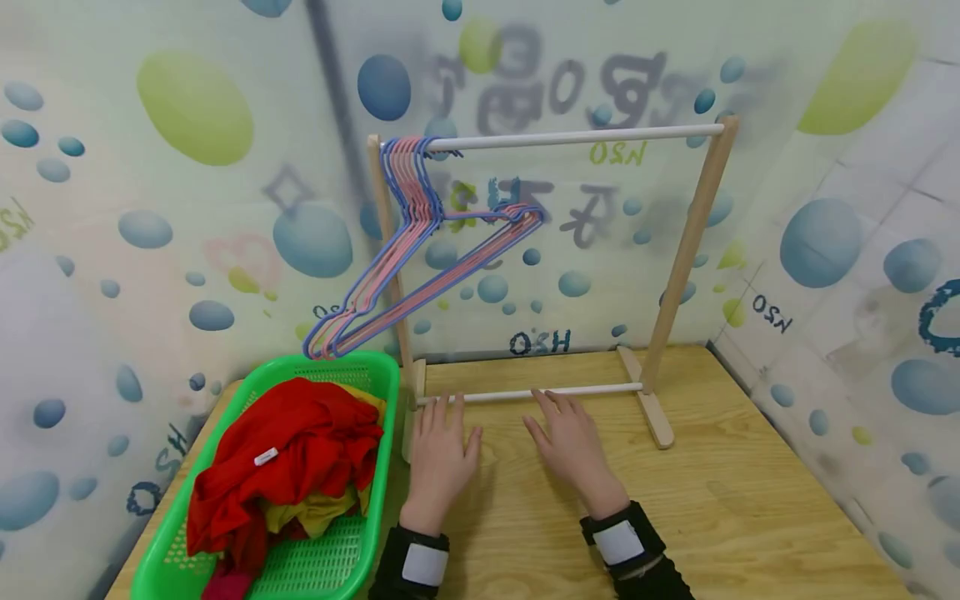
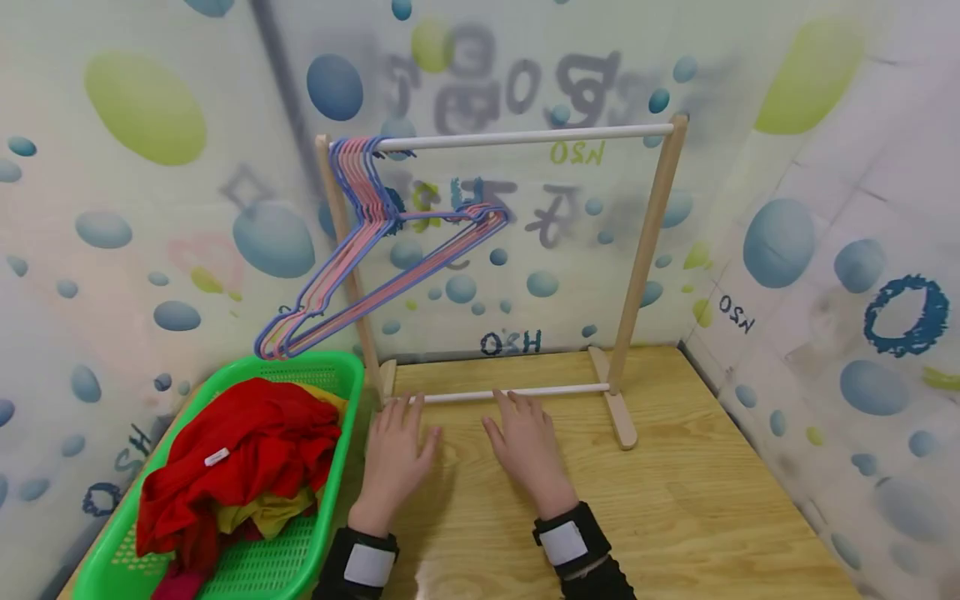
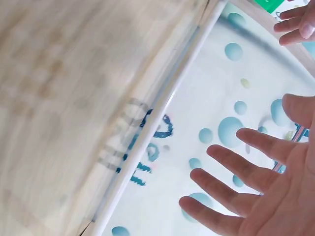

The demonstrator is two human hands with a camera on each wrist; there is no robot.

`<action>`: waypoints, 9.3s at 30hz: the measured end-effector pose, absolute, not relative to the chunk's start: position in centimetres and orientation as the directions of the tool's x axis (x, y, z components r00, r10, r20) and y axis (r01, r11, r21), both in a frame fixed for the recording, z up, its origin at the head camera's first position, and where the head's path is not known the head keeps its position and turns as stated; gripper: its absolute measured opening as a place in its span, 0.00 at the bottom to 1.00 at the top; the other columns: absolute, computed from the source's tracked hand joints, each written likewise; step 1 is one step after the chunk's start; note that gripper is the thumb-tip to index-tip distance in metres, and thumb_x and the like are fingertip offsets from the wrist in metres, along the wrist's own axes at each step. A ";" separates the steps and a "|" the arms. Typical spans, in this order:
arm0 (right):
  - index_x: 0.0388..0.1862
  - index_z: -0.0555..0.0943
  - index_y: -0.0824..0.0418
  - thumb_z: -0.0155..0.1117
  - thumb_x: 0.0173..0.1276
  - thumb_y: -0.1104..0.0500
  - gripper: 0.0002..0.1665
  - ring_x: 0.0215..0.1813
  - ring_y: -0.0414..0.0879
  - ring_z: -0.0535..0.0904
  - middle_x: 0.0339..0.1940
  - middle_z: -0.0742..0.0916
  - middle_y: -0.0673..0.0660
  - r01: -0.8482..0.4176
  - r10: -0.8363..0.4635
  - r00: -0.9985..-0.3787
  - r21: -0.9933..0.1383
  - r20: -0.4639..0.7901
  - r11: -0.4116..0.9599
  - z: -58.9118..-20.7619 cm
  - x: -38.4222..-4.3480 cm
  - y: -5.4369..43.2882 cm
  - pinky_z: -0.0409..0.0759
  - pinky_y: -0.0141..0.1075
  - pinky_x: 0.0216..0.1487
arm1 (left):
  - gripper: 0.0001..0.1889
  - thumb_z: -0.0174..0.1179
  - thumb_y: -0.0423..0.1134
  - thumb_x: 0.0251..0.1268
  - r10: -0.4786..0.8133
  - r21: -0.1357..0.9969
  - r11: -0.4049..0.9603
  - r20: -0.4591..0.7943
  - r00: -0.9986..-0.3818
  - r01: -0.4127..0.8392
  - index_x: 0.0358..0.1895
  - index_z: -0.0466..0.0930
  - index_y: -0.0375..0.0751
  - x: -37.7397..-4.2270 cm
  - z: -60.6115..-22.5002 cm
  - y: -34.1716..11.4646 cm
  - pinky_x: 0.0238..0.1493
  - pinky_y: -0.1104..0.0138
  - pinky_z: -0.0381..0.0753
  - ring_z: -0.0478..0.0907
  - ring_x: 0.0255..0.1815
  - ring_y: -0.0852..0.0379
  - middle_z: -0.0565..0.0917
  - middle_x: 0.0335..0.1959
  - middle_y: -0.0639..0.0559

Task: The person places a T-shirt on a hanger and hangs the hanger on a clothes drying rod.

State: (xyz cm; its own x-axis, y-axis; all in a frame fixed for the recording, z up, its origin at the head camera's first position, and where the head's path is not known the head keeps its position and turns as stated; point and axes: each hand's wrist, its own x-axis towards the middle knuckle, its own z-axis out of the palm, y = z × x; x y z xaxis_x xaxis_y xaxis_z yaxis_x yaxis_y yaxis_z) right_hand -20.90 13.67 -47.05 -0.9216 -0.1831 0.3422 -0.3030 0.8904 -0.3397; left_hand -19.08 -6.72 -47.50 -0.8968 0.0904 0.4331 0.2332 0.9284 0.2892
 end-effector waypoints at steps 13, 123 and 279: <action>0.57 0.83 0.64 0.54 0.80 0.48 0.23 0.45 0.58 0.88 0.46 0.90 0.63 -0.346 -0.161 -0.872 -0.350 0.462 0.870 -42.2 -23.8 9.8 0.87 0.49 0.39 | 0.13 0.67 0.35 0.65 0.038 0.287 0.907 0.672 -0.740 0.307 0.49 0.84 0.32 -18.0 -47.7 -7.3 0.45 0.51 0.80 0.79 0.46 0.41 0.82 0.44 0.39; 0.44 0.63 0.66 0.28 0.87 0.57 0.16 0.18 0.35 0.58 0.20 0.64 0.48 -0.175 -0.269 -0.955 -0.972 0.128 0.159 -36.3 -18.6 18.4 0.59 0.27 0.19 | 0.07 0.66 0.25 0.58 -0.157 0.397 0.870 0.785 -0.600 0.293 0.39 0.84 0.29 -11.5 -42.9 -10.6 0.36 0.51 0.80 0.78 0.37 0.42 0.81 0.35 0.37; 0.22 0.81 0.58 0.61 0.76 0.62 0.18 0.15 0.36 0.61 0.12 0.71 0.42 -0.250 0.113 -0.917 -0.769 0.384 0.588 -41.6 -13.0 28.5 0.60 0.35 0.16 | 0.07 0.64 0.25 0.54 0.555 0.463 0.653 0.244 -0.795 0.599 0.35 0.88 0.37 -18.0 -39.0 -8.0 0.32 0.72 0.72 0.73 0.29 0.65 0.86 0.29 0.53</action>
